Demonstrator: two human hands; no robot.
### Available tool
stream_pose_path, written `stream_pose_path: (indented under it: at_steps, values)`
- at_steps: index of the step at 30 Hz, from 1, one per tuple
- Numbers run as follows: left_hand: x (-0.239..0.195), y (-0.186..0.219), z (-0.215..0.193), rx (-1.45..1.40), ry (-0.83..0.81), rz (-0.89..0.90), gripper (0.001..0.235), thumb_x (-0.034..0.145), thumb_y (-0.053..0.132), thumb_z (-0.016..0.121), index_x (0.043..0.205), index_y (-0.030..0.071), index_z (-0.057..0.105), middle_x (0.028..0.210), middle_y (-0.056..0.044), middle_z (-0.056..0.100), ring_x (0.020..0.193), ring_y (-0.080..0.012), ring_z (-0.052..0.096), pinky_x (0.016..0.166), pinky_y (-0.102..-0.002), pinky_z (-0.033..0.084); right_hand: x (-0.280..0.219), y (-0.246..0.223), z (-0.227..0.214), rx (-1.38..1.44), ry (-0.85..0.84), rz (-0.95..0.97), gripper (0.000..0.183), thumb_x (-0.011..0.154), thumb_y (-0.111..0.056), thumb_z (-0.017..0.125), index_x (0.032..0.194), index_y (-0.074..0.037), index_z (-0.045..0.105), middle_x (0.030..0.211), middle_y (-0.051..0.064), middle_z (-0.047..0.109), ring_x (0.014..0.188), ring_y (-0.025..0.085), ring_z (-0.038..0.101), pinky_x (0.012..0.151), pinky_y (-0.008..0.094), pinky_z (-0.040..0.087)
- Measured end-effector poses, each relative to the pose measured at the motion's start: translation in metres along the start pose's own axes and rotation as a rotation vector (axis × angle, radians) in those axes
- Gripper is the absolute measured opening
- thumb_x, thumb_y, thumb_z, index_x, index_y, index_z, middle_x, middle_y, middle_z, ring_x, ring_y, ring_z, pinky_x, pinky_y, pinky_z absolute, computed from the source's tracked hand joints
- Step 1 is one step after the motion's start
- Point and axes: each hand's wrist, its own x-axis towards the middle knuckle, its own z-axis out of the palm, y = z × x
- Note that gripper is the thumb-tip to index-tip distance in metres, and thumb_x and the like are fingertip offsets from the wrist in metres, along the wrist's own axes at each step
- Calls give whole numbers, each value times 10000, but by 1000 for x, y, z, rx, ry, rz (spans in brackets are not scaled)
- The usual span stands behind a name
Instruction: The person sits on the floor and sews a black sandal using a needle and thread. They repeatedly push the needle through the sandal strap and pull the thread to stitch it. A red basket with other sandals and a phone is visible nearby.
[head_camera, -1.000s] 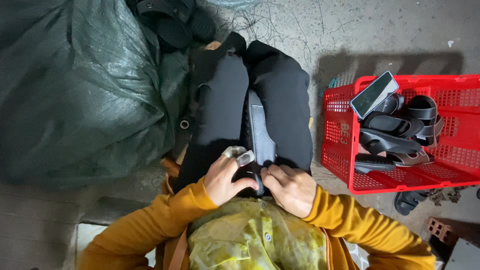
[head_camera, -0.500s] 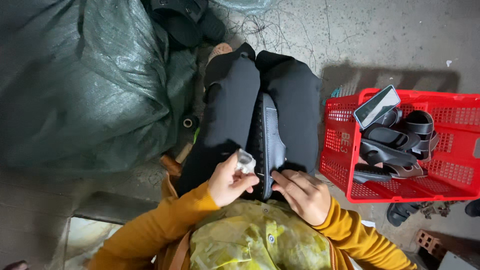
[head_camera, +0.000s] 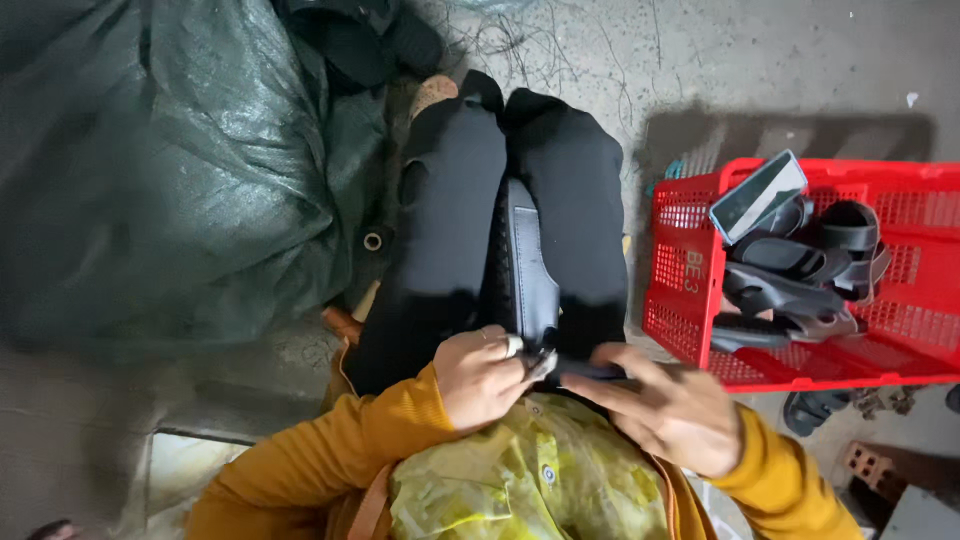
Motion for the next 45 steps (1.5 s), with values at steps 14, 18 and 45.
stream_pose_path:
  at_steps: [14,18,45]
  values:
    - [-27,-23,-7,34,64,61,627,804,555,743,1237,135,570,719,-25,576,612,-185,532,516,-322,479,-49,37,11,745,1254,535,604,982,-463,440,1425,-86,278,970,307,546,698,302,565,633,366,494]
    - [-14,-20,-27,339,-319,-190,562,853,614,590,790,60,522,811,-111,467,747,-299,514,517,-389,460,36,-2,11,599,370,159,704,854,-475,540,1341,12,393,1316,172,515,1021,211,632,853,314,550]
    - [-5,-33,-14,-321,-116,-320,631,692,358,839,1150,72,512,1146,-149,505,877,-237,615,874,-349,503,53,-6,11,35,247,23,404,904,-150,551,1304,-207,571,1082,63,566,723,201,612,593,330,517]
